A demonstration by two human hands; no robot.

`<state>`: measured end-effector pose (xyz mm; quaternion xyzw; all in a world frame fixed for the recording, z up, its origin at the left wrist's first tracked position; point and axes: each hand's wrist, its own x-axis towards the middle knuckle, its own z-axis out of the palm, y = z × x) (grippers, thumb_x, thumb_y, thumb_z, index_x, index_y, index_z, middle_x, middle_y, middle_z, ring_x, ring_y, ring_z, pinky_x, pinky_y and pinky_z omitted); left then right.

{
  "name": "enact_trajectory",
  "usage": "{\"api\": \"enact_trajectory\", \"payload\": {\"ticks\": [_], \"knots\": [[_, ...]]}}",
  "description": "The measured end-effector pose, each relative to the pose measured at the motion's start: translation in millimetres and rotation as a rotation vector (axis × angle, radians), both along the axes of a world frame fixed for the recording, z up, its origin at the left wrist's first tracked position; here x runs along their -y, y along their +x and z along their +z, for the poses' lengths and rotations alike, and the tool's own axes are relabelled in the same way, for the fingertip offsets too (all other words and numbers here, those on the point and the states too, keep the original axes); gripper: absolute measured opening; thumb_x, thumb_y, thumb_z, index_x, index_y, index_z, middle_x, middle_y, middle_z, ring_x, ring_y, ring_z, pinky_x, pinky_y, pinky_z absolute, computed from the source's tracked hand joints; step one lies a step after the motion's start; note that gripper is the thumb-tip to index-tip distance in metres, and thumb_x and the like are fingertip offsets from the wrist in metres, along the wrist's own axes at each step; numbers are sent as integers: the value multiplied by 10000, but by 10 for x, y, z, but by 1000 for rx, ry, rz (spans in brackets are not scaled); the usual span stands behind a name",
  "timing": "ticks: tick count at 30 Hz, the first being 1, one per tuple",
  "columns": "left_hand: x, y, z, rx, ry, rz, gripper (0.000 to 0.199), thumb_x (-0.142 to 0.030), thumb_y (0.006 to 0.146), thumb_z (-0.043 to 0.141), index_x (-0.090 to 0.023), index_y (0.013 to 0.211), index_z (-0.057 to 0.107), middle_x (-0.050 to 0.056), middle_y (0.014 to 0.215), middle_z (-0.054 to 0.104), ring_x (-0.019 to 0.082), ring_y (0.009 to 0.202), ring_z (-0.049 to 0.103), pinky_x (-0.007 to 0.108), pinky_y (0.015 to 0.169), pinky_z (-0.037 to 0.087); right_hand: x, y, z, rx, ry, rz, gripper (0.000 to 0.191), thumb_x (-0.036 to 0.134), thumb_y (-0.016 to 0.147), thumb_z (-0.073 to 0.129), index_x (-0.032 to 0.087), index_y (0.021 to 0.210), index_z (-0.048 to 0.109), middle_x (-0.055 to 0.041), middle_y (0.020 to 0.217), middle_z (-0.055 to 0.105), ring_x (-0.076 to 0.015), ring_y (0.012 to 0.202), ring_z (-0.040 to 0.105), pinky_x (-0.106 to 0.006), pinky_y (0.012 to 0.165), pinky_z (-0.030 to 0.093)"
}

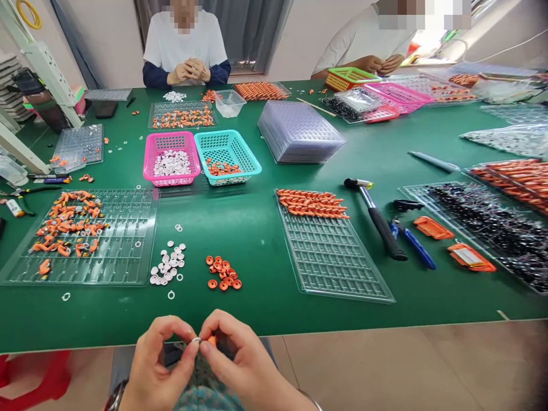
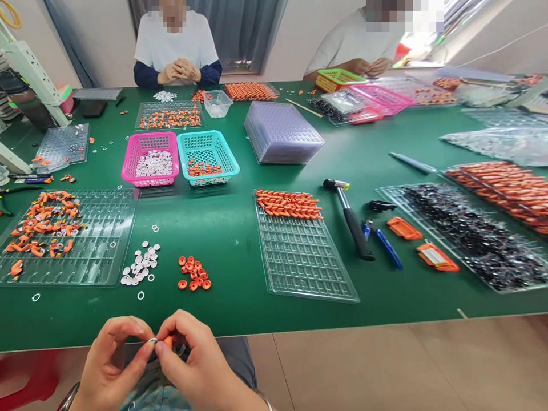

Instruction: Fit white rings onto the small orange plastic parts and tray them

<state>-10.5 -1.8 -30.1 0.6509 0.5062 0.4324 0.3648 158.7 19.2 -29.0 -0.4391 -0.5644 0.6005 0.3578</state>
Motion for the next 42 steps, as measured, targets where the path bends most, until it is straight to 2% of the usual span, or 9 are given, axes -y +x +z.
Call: {"api": "enact_trajectory", "payload": {"ticks": [6, 8, 13, 18, 21, 25, 30, 33, 42], "knots": [[-294, 17, 59, -311, 63, -164, 191, -228, 934, 570, -236, 1125, 559, 21, 904, 716, 176, 812, 691, 272, 733, 575, -66, 158, -82, 11, 5, -121, 151, 292, 891, 536, 188, 782, 543, 18, 714, 497, -126, 622, 462, -242, 570, 397], [-456, 78, 61, -443, 122, -152, 154, -223, 963, 507, -219, 1066, 620, 50, 946, 708, 195, 863, 678, 298, 752, 566, -96, 235, -103, -3, 5, -196, 191, 344, 898, 553, 187, 789, 547, 10, 726, 509, -130, 629, 474, -245, 576, 417], [-802, 312, -8, -560, 162, -122, 242, -134, 947, 481, -190, 1005, 709, 97, 956, 694, 258, 871, 633, 406, 783, 518, -149, 351, -111, -43, -39, -271, 290, 466, 872, 606, 196, 783, 549, 2, 711, 528, -142, 632, 498, -256, 572, 438], [-863, 406, -16, -598, 136, -150, 238, -75, 906, 504, -187, 815, 694, 75, 846, 680, 245, 782, 590, 392, 742, 494, -154, 352, -114, -56, -92, -271, 291, 457, 839, 648, 201, 766, 530, 22, 668, 508, -131, 592, 471, -250, 546, 412], [-770, 355, 33, -561, 89, -150, 201, -77, 898, 495, -166, 844, 667, 72, 814, 663, 242, 764, 591, 382, 715, 495, -149, 349, -95, -78, -118, -250, 264, 423, 838, 646, 200, 767, 525, 27, 666, 496, -128, 594, 463, -251, 550, 396], [-589, 264, 104, -442, -11, -177, 199, -146, 940, 472, -173, 961, 669, 34, 810, 654, 178, 700, 631, 269, 607, 517, -138, 323, -30, -97, -128, -191, 236, 400, 846, 618, 199, 776, 518, 33, 668, 478, -125, 592, 445, -253, 554, 382], [-405, 192, 125, -32, -301, -174, 162, -280, 908, 590, -218, 926, 738, 19, 802, 693, 174, 726, 664, 249, 653, 535, -112, 264, 38, -60, -64, -124, 182, 337, 862, 582, 194, 773, 512, 31, 696, 469, -119, 599, 427, -246, 559, 375], [-336, 152, 119, 134, -391, -174, 140, -274, 866, 659, -241, 945, 769, 27, 847, 731, 181, 771, 685, 241, 689, 547, -103, 249, 53, -44, -8, -136, 161, 305, 869, 575, 199, 766, 510, 22, 727, 480, -122, 616, 438, -244, 565, 382], [-248, 130, 85, 175, -318, -120, 111, -192, 813, 709, -238, 881, 783, 32, 787, 746, 176, 703, 690, 229, 644, 547, -58, 201, 103, -41, -10, -99, 138, 278, 866, 540, 203, 759, 498, 21, 726, 467, -128, 619, 445, -245, 562, 378]]}}
